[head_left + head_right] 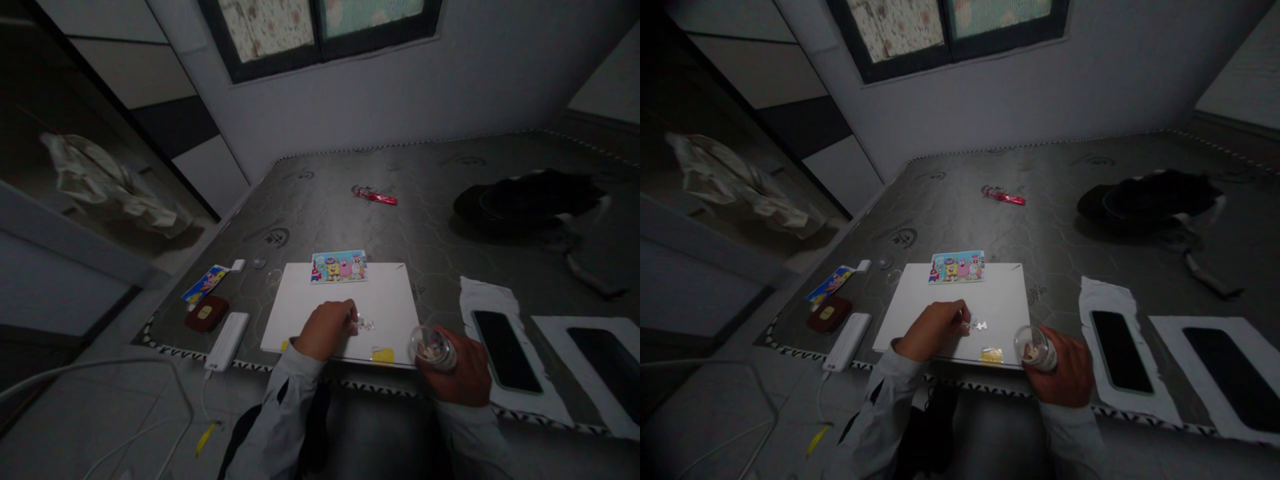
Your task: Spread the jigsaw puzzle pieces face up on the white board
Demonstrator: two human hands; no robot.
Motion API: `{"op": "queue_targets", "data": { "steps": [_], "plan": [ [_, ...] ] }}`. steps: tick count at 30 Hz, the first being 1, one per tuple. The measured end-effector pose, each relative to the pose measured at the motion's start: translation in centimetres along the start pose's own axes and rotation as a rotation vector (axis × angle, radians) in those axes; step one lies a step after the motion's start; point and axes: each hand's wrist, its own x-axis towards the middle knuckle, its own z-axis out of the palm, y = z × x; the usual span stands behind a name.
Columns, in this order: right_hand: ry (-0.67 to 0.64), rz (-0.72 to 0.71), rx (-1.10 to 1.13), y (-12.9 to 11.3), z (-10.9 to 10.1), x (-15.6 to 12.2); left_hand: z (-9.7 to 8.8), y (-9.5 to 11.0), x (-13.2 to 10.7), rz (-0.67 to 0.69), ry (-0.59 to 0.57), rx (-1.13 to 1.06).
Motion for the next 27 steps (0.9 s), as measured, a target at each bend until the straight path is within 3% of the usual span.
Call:
{"op": "queue_targets", "data": {
  "steps": [7, 15, 21, 27],
  "plan": [
    [0.002, -0.036, -0.008, 0.0, 0.0, 0.2, 0.3, 0.9, 0.3, -0.012, 0.111, -0.046],
    [-0.01, -0.016, -0.004, 0.1, 0.1, -0.1, 1.2, 0.8, 0.7, -0.025, 0.154, -0.073],
    [-0.003, -0.031, 0.006, 0.1, -0.1, 0.3, 0.5, 0.4, 0.4, -0.019, 0.181, -0.133],
    [-0.012, -0.002, 0.024, 0.1, 0.0, -0.1, -0.6, -0.3, -1.1, -0.02, 0.055, -0.072]
  ]
}}
